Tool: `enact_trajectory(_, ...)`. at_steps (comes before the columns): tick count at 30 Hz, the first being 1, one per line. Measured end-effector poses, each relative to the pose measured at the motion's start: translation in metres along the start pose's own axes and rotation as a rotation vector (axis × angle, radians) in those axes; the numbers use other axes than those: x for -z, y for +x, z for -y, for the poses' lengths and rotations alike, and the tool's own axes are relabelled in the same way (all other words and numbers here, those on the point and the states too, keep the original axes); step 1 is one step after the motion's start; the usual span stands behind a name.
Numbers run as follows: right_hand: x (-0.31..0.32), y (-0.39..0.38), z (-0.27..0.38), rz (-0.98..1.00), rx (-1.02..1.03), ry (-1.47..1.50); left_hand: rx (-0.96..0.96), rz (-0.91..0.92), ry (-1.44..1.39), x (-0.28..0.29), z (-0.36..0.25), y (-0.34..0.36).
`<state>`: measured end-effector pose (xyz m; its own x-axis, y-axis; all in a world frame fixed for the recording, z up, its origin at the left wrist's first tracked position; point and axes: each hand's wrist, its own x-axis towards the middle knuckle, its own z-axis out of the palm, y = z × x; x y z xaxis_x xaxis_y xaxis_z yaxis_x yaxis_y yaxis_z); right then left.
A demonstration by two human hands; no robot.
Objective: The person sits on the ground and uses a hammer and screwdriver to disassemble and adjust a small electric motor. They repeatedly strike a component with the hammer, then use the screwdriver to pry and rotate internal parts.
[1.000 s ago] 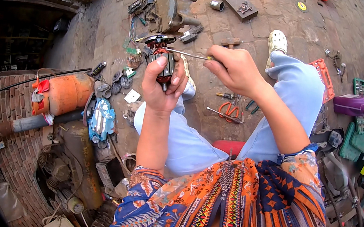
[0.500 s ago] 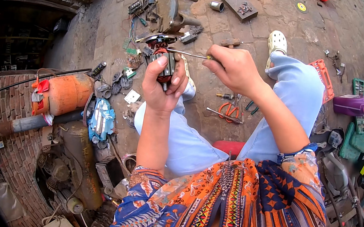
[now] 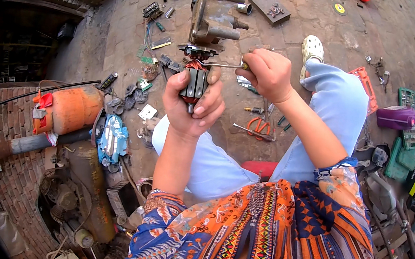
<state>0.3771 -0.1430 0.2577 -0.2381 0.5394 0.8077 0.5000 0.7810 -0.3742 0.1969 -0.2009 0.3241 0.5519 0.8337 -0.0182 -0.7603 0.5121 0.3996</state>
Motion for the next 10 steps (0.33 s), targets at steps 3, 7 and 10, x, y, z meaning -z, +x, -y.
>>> enact_trajectory(3,-0.004,-0.003,-0.001,-0.02,-0.004,0.006,-0.017,0.076,-0.118,-0.001,0.006,0.001)
enact_trajectory(7,-0.011,-0.001,-0.004,0.039,-0.043,0.142,-0.06,0.056,-0.148,0.0,0.01,0.001)
enact_trajectory(10,-0.013,-0.009,-0.003,0.106,-0.139,0.188,-0.056,0.014,-0.137,0.001,0.009,0.001)
